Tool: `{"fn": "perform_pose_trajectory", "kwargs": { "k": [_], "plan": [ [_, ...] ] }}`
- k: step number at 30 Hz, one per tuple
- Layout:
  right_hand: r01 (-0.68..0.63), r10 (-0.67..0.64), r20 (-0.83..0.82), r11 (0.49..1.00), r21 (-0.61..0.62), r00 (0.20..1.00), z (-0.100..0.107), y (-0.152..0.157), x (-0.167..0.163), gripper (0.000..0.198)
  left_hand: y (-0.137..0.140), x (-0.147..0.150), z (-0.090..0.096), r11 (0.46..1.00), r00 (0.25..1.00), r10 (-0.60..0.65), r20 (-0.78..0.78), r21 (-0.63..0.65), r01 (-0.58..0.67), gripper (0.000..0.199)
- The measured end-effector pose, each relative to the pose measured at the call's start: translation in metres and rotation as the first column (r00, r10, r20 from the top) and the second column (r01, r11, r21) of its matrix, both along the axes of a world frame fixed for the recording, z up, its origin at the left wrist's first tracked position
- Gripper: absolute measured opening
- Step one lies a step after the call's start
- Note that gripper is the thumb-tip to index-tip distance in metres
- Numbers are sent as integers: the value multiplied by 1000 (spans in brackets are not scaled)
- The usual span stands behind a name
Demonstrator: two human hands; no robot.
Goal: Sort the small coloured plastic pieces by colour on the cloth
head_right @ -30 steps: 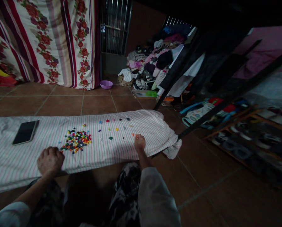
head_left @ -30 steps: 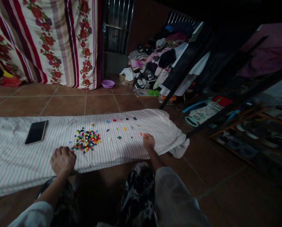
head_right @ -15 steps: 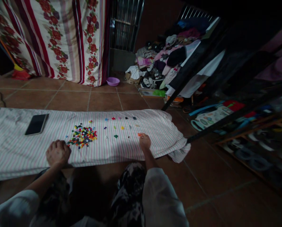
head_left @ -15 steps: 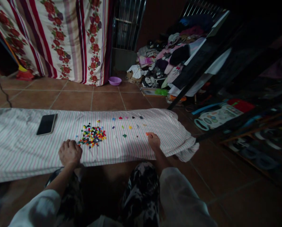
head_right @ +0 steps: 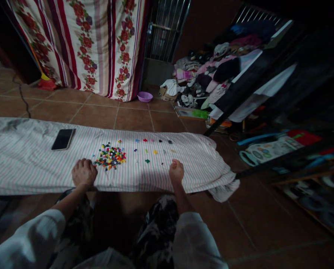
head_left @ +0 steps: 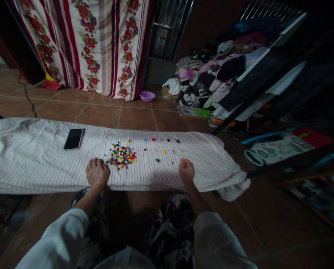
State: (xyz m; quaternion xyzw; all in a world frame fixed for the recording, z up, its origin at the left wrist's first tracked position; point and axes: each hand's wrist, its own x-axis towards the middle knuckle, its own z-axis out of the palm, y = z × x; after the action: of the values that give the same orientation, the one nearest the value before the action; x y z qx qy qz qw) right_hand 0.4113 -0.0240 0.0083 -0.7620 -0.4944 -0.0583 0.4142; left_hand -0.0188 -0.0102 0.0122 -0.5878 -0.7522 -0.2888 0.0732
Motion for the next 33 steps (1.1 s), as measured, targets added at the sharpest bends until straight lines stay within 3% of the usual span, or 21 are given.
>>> {"fn": "perform_pose_trajectory", "kwargs": {
  "k": [7, 17, 24, 29, 33],
  "plan": [
    [-114, 120, -65, 990, 84, 991, -3, -2, -58, 35, 1, -1, -1, 1000, 1000, -3, -10, 19, 3, 31],
    [-347, 333, -119, 930, -120, 935, 6, -25, -146, 36, 1, -2, -4, 1000, 999, -20, 50, 8, 20, 31],
    [-518, 507, -110, 839, -163, 855, 5, -16, -190, 37, 0, -3, -4, 1000, 999, -30, 45, 3, 30, 31],
    [-531, 525, -99, 804, -269, 845, 9, 2, -214, 43, 0, -2, -3, 999, 997, -37, 63, 5, 37, 31],
    [-441, 462, -52, 798, -411, 885, 17, 15, -226, 44, 0, -2, -2, 999, 997, -33, 63, -2, 33, 32]
  ]
}}
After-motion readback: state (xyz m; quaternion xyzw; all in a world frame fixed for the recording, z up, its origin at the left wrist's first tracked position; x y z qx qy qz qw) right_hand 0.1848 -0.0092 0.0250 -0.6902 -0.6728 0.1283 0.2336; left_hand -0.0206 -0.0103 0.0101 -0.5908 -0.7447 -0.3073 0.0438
